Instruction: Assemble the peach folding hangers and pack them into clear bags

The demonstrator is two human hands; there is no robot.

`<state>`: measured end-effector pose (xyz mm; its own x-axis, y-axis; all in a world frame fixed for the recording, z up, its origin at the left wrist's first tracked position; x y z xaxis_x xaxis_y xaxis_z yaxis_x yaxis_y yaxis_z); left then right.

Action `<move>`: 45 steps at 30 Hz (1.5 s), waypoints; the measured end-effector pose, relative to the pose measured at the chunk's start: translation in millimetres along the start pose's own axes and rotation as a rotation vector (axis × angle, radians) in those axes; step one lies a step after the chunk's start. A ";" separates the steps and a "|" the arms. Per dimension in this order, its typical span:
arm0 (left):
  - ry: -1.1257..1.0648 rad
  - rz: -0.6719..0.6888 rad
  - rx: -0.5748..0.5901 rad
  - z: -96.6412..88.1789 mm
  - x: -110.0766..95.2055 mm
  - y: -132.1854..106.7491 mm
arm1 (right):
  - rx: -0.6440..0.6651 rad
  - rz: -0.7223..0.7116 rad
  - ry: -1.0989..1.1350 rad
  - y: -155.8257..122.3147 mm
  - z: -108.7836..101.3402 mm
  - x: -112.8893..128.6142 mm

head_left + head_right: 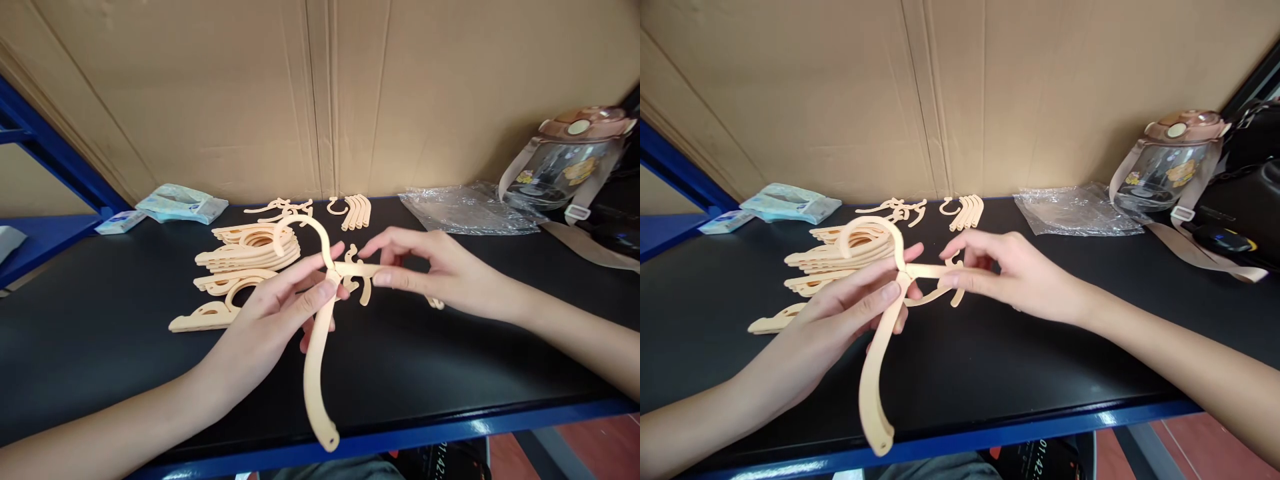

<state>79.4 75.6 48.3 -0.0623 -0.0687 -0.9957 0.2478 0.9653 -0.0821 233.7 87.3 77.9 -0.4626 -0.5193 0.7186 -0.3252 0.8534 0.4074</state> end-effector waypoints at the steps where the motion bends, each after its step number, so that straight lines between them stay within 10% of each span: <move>1: 0.007 -0.014 0.014 1.2 1.1 -0.3 | 0.060 0.005 0.012 -2.0 5.4 0.9; 14: 0.142 0.063 0.069 4.5 1.5 2.2 | -0.232 -0.162 -0.561 17.4 -43.8 -17.1; 18: 0.158 0.074 0.090 5.4 2.3 3.5 | -0.375 -0.522 -0.860 0.8 -22.2 20.0; 23: 0.273 0.134 0.231 14.4 0.0 -6.1 | -0.173 -0.806 -0.846 -17.2 14.8 39.1; 31: 1.214 0.935 0.043 19.9 -19.6 -14.0 | -0.101 -0.572 -0.781 6.3 -9.6 3.5; 45: 1.284 0.858 -0.099 8.1 -18.9 -9.3 | -0.120 -0.253 -0.752 20.2 -30.2 -28.1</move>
<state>86.0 65.9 67.6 -0.7130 0.7005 -0.0309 0.5825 0.6163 0.5299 265.0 120.5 83.0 -0.8324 -0.5526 0.0412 -0.4237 0.6826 0.5954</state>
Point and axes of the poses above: each hand's wrist, its own y-axis towards the middle knuckle, its own z-axis out of the palm, x = y × z, the point moved 8 cm from there along y, towards the middle knuckle, and after that the axes turned 12 degrees about -x, right-handed, at the moved point
